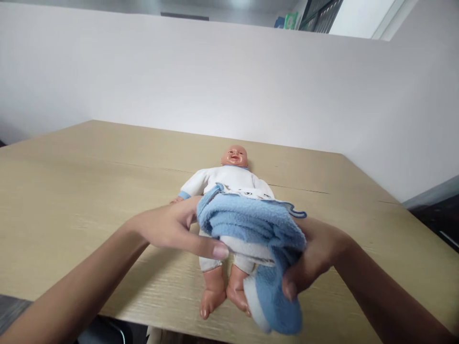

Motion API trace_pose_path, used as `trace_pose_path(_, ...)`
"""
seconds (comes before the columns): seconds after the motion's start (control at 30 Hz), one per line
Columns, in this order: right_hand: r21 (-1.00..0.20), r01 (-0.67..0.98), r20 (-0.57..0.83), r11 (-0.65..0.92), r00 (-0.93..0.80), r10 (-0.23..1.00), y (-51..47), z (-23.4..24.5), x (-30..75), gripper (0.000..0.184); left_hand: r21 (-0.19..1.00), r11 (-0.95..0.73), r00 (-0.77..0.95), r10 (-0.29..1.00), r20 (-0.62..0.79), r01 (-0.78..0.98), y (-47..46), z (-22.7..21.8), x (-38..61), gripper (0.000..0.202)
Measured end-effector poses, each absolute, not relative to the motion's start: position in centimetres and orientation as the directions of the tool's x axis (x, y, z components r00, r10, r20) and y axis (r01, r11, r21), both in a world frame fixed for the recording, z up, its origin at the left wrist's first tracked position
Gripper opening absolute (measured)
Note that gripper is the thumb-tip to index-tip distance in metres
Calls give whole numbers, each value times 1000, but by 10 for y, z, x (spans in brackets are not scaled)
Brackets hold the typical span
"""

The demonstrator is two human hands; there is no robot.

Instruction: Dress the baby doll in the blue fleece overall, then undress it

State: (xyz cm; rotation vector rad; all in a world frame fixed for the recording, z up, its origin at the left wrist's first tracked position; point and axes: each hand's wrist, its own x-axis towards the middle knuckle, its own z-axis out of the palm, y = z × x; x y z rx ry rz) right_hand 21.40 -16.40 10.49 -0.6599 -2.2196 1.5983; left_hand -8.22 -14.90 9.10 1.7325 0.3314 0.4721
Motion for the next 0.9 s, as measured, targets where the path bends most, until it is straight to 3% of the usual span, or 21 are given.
trace_pose_path(0.07,-924,173,45,341,-836,547,-179,108,205,33,982,-191,784,607,131,-17,-174,75,-83,45)
trace_pose_path(0.2,-809,330,194,486,-631,751,-211,99,187,5,997,-70,521,852,51,17,-226,42,-75,45)
trace_pose_path(0.3,-759,400,249,514,-551,796,-229,81,175,8,998,0,286,958,-18,65,-258,24,-63,41)
trace_pose_path(0.4,-737,495,193,461,-499,845,-237,61,168,10,994,28,128,991,-41,102,-274,12,-55,47)
trace_pose_path(0.6,-718,618,48,319,-413,909,-234,31,163,14,988,39,95,994,-54,150,-274,-6,-52,47)
trace_pose_path(0.77,-758,581,44,298,-411,911,-220,22,159,9,981,78,129,986,-102,179,-260,-20,-51,49)
trace_pose_path(0.9,-774,560,75,293,-379,922,-208,19,155,11,958,-37,150,989,-6,283,-241,-27,-53,46)
